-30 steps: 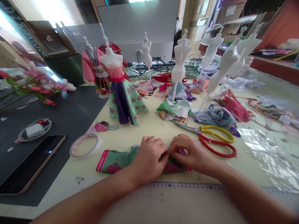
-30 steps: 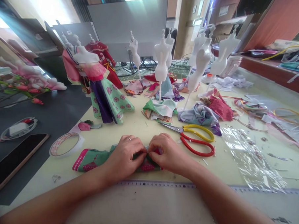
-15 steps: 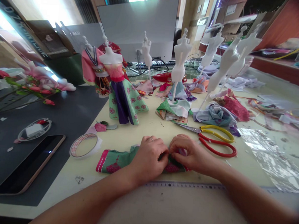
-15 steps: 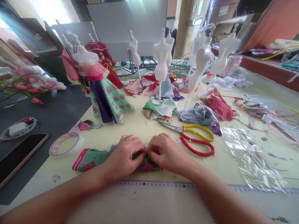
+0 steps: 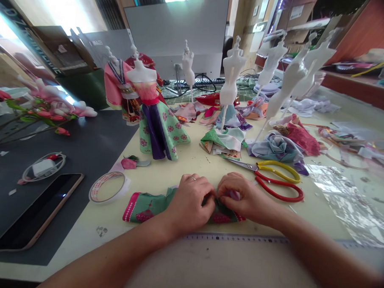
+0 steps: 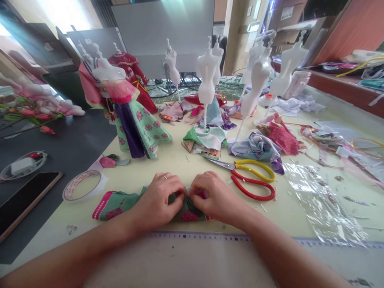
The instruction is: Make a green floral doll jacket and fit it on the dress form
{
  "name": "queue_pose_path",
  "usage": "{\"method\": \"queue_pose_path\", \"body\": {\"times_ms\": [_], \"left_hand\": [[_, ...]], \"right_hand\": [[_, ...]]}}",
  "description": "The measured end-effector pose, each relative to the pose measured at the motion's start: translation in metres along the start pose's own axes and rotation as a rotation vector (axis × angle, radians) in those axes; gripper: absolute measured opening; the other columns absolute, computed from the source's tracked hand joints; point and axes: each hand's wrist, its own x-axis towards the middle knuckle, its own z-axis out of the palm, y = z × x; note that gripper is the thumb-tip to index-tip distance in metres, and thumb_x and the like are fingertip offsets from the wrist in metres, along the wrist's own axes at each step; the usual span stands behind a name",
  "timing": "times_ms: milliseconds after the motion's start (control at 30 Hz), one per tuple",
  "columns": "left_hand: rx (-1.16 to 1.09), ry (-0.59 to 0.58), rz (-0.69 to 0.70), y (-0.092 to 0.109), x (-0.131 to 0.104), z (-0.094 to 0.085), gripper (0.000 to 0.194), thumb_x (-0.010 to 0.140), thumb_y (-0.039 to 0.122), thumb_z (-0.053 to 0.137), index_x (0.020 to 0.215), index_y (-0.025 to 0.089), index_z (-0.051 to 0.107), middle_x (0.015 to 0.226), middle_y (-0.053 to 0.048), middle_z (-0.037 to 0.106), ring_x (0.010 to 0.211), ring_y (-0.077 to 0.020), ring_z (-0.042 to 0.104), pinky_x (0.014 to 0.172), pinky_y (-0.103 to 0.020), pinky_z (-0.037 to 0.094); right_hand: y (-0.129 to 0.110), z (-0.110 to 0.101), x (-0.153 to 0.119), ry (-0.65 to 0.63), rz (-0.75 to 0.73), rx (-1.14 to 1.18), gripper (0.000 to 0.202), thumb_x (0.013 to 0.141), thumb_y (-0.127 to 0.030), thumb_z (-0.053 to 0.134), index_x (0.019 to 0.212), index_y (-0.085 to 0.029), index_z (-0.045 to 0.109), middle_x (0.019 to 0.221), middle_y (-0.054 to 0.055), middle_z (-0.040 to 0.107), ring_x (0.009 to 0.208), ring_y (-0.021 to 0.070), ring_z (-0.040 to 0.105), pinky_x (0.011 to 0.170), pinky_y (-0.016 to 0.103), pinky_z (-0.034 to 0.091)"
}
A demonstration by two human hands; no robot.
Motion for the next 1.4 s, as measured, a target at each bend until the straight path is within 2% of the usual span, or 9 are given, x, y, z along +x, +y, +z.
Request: {"method": "queue_pose_path", "body": {"times_ms": [200,333,533,700,800,1000,1400], "left_hand": [[-0.017,0.011,-0.023,-0.004,0.001,-0.002,0.019,0.077,0.018,0.053,0.094,0.019,0.061,0.095,-0.003,0.059,0.092,-0.0211,0.048,0.082,-0.037,0.036],[-0.076,-0.009,-0.008,-0.005,0.002,-0.002,0.01,0.078,0.019,0.053,0.082,0.02,0.063,0.096,-0.002,0.059,0.094,-0.0202,0.048,0.084,-0.036,0.037],[-0.131,0.005,-0.005,-0.005,0.003,-0.003,0.006,0.075,0.014,0.055,0.072,0.019,0.059,0.094,-0.002,0.059,0.094,-0.0191,0.049,0.085,-0.036,0.037],[-0.158,0.027,0.002,-0.004,0.002,-0.002,0.007,0.075,0.013,0.055,0.07,0.019,0.056,0.091,-0.001,0.06,0.091,-0.0181,0.049,0.085,-0.036,0.036],[-0.158,0.025,0.002,-0.003,0.002,-0.002,0.007,0.075,0.014,0.055,0.07,0.018,0.055,0.089,0.0,0.06,0.089,-0.0175,0.049,0.084,-0.035,0.036],[-0.156,-0.006,0.006,-0.003,0.002,-0.001,0.006,0.075,0.013,0.056,0.071,0.018,0.055,0.085,0.0,0.06,0.087,-0.0169,0.05,0.082,-0.035,0.036],[-0.128,-0.027,0.03,-0.004,0.003,-0.001,0.007,0.076,0.012,0.054,0.072,0.017,0.052,0.084,0.0,0.06,0.086,-0.0169,0.05,0.081,-0.035,0.036]], "right_hand": [[-0.002,-0.003,0.0,-0.003,0.001,0.01,0.015,0.071,-0.004,0.053,0.068,-0.018,0.057,0.07,-0.001,0.059,0.072,0.0148,0.05,0.074,0.029,0.04],[-0.003,-0.002,0.001,0.01,-0.005,0.004,0.015,0.07,-0.004,0.053,0.068,-0.018,0.057,0.07,-0.001,0.06,0.072,0.0151,0.051,0.077,0.031,0.039],[-0.002,-0.002,0.0,0.015,-0.004,0.013,0.018,0.069,-0.002,0.052,0.069,-0.019,0.058,0.071,-0.001,0.06,0.071,0.0146,0.051,0.077,0.031,0.039],[-0.007,-0.006,-0.001,0.004,0.033,0.055,0.019,0.071,-0.003,0.049,0.073,-0.019,0.06,0.076,0.0,0.062,0.078,0.0161,0.052,0.076,0.03,0.04],[-0.008,-0.005,-0.001,0.002,0.008,0.039,0.013,0.073,-0.007,0.053,0.072,-0.019,0.059,0.075,0.0,0.061,0.076,0.0159,0.052,0.077,0.031,0.04],[-0.003,0.002,0.0,0.031,-0.06,-0.016,0.015,0.069,-0.004,0.052,0.067,-0.018,0.054,0.068,-0.001,0.058,0.07,0.0149,0.05,0.075,0.031,0.039],[-0.002,0.004,0.0,0.028,-0.079,-0.058,0.022,0.063,0.001,0.046,0.071,-0.017,0.056,0.07,0.001,0.058,0.073,0.0165,0.049,0.075,0.032,0.039]]}}
